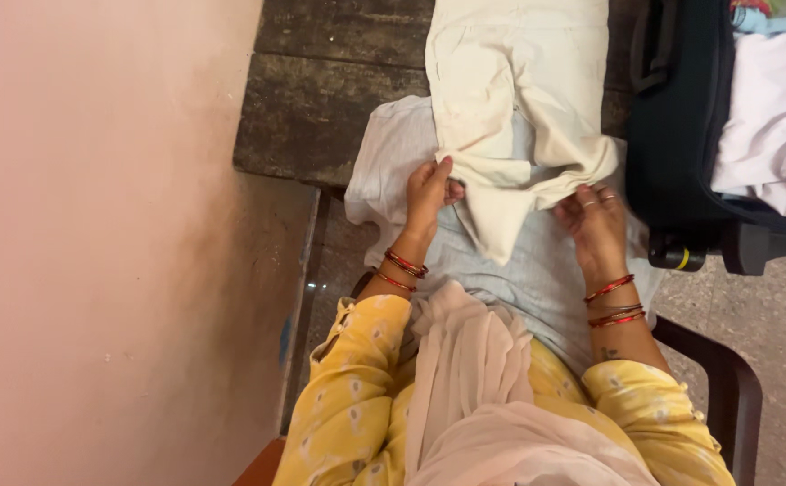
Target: The person takes a pair of white trousers from a suitcase, smooths them out on a wooden surface, and then unfolds a light blue t-shirt with a cartoon face on top of the trousers.
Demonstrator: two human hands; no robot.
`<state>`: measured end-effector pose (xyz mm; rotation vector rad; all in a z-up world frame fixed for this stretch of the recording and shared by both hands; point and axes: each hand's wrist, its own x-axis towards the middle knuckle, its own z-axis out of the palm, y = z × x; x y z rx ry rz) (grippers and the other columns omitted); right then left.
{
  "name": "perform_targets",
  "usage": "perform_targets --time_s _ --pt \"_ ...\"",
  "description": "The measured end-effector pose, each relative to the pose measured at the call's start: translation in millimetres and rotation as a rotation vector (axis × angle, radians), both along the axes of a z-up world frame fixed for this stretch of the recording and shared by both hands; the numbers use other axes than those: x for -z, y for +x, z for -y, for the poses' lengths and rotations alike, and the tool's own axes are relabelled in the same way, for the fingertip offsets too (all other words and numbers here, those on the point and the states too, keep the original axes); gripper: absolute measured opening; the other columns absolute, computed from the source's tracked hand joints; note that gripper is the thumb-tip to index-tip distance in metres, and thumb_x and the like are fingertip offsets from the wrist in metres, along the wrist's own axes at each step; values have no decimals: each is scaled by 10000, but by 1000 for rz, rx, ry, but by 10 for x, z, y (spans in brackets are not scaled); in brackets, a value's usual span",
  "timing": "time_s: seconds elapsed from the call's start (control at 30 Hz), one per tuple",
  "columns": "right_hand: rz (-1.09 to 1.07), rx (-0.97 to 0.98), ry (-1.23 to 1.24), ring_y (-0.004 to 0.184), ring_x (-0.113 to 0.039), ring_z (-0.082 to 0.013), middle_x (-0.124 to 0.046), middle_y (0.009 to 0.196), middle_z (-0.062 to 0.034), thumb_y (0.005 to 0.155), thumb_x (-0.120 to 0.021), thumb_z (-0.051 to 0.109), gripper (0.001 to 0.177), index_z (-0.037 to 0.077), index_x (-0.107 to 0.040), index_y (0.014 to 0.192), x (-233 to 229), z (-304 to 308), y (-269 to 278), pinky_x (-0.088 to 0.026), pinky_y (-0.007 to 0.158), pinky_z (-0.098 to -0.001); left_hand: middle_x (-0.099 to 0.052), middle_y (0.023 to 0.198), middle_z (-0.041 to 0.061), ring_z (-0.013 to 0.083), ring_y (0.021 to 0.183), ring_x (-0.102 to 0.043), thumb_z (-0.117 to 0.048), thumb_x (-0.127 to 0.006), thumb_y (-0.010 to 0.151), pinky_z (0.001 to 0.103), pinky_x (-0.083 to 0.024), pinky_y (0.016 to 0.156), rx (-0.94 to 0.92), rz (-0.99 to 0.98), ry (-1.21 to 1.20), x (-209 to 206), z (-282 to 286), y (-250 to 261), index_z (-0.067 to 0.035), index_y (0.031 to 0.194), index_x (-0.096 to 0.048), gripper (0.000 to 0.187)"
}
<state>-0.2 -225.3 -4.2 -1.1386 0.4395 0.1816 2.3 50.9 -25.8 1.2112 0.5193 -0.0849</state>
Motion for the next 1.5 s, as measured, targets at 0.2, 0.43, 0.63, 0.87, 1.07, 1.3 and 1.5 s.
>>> perform_targets --time_s 0.2,0.43,0.63,0.87,1.07,1.3,1.5 --pt "-18 -191 -340 695 -637 -127 -674 890 -61 1038 -684 330 342 6 -593 1096 11 -245 -354 -546 608 -261 -732 905 159 339 850 -710 -557 -730 825 430 -545 739 269 84 825 -265 260 -302 -4 1110 -673 625" --pt "147 -263 -478 796 -699 -171 -740 928 -120 986 -702 128 141 5 -638 1016 -42 -321 -445 -570 717 -293 -713 842 219 401 820 -690 -418 -743 819 500 -532 741 359 186 1100 -111 349 -389 10 857 -701 432" --pt "90 66 -188 835 -743 -183 -730 958 -70 991 -627 60 23 67 -610 1005 -201 -171 -348 -607 756 -314 -717 761 175 366 705 -678 -413 -690 923 481 -500 653 199 217 1112 -439 137 -331 -19 847 -722 402" --pt "-51 254 275 1056 -717 -242 -736 1066 -85 1001 -568 127 99 69 -622 1061 -60 -42 -337 -572 985 -397 -753 1027 84 176 881 -716 -332 -636 990 364 -592 818 -65 241 -8 -480 37 -234 -45 1146 -707 335" --pt "12 273 583 1204 -666 -269 -700 1191 -110 1087 -466 176 250 20 -629 1195 -1 -27 -179 -539 1110 -437 -692 1056 86 172 914 -680 -292 -545 1056 349 -576 841 -169 -55 -320 -412 -19 -108 -7 1230 -621 342" --pt "214 415 359 1133 -697 -236 -682 1234 -126 1085 -415 135 237 37 -580 1223 -217 -114 -157 -602 992 -393 -750 1056 96 161 929 -708 -266 -569 1035 298 -557 818 -112 91 -67 -495 -104 -8 12 1158 -710 335" --pt "-80 388 582 949 -706 -211 -696 1132 -112 1098 -378 167 332 4 -624 1250 349 375 25 -625 836 -356 -754 1062 77 176 954 -709 -324 -673 974 313 -548 831 -117 35 -157 -745 -439 49 14 1158 -714 387"
